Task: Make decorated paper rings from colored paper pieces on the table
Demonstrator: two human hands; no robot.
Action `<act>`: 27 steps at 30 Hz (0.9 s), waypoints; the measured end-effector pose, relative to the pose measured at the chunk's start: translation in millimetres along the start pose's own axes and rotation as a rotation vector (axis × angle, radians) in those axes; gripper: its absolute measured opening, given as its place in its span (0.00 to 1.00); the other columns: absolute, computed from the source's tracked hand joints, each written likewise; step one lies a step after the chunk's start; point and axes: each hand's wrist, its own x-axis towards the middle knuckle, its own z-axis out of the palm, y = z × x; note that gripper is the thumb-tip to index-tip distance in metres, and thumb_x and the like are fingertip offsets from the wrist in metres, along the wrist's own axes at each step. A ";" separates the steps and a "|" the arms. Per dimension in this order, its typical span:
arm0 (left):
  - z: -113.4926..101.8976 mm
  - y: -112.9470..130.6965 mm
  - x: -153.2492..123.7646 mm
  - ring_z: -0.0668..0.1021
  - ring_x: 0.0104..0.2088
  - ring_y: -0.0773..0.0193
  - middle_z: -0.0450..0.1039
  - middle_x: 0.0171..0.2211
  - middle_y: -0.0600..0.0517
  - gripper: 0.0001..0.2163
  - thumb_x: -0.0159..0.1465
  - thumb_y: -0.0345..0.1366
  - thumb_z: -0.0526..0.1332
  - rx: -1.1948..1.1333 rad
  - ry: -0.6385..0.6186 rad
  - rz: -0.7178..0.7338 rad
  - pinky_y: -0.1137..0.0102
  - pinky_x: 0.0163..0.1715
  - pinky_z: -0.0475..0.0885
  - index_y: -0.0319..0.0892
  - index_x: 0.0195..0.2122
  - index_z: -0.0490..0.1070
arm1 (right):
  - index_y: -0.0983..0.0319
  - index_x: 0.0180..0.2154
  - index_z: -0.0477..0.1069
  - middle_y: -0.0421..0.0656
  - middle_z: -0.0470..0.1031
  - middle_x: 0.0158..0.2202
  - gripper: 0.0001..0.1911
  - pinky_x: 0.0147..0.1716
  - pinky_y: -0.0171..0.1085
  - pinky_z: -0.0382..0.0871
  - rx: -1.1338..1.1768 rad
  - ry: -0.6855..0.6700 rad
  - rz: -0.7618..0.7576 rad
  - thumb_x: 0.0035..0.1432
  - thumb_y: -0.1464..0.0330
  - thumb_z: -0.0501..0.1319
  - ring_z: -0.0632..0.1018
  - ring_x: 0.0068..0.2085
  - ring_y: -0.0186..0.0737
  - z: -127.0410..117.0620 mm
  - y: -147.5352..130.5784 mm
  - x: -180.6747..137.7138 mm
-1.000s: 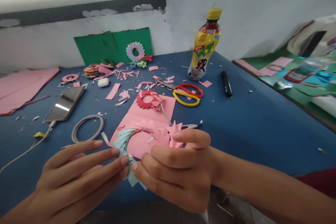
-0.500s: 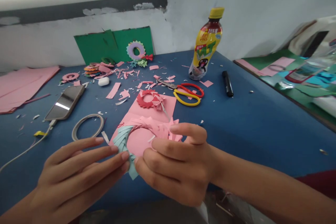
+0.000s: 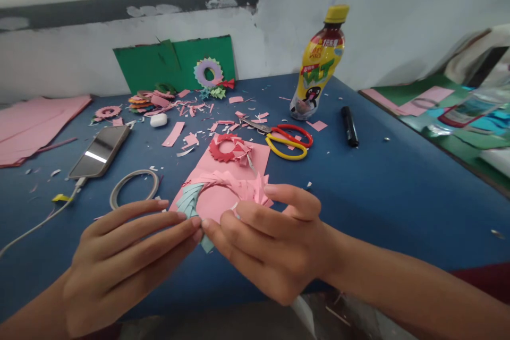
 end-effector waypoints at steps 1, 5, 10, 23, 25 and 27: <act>0.1 -0.7 0.0 0.77 0.36 0.71 0.77 0.35 0.59 0.07 0.59 0.24 0.58 0.003 0.000 0.000 0.71 0.46 0.72 0.42 0.31 0.73 | 0.55 0.38 0.72 0.30 0.76 0.31 0.13 0.44 0.34 0.56 -0.002 -0.005 0.015 0.60 0.76 0.53 0.72 0.33 0.24 1.4 0.1 0.7; -2.1 -1.6 1.9 0.77 0.35 0.70 0.78 0.34 0.59 0.08 0.61 0.25 0.56 -0.020 -0.016 -0.044 0.70 0.43 0.72 0.43 0.33 0.73 | 0.52 0.39 0.71 0.28 0.76 0.28 0.13 0.49 0.37 0.52 0.072 -0.029 0.146 0.60 0.75 0.54 0.73 0.32 0.25 3.8 0.4 4.7; -2.0 -8.7 10.0 0.76 0.33 0.70 0.77 0.31 0.59 0.02 0.58 0.30 0.61 -0.240 -0.080 -0.156 0.69 0.44 0.69 0.44 0.32 0.71 | 0.52 0.33 0.71 0.26 0.77 0.30 0.14 0.52 0.37 0.48 0.191 -0.034 0.157 0.62 0.75 0.52 0.73 0.33 0.23 1.6 1.5 5.9; -0.5 -10.7 12.7 0.73 0.38 0.69 0.73 0.31 0.59 0.03 0.55 0.30 0.62 -0.524 -0.400 -0.383 0.64 0.57 0.52 0.45 0.30 0.68 | 0.53 0.31 0.72 0.29 0.75 0.33 0.14 0.52 0.39 0.51 0.201 0.025 -0.093 0.62 0.73 0.51 0.69 0.38 0.25 12.3 6.1 -2.1; -0.3 -11.0 12.7 0.73 0.38 0.69 0.73 0.31 0.59 0.03 0.55 0.30 0.62 -0.524 -0.383 -0.381 0.65 0.57 0.51 0.45 0.29 0.68 | 0.53 0.31 0.72 0.29 0.75 0.33 0.13 0.51 0.39 0.52 0.186 0.026 -0.107 0.61 0.72 0.52 0.69 0.39 0.26 11.6 5.7 -2.0; -0.4 -11.4 12.7 0.73 0.38 0.70 0.74 0.31 0.60 0.03 0.55 0.31 0.62 -0.521 -0.365 -0.365 0.65 0.57 0.50 0.45 0.29 0.68 | 0.53 0.31 0.72 0.29 0.75 0.33 0.12 0.51 0.38 0.52 0.187 0.032 -0.099 0.61 0.71 0.53 0.69 0.39 0.26 11.2 5.4 -1.8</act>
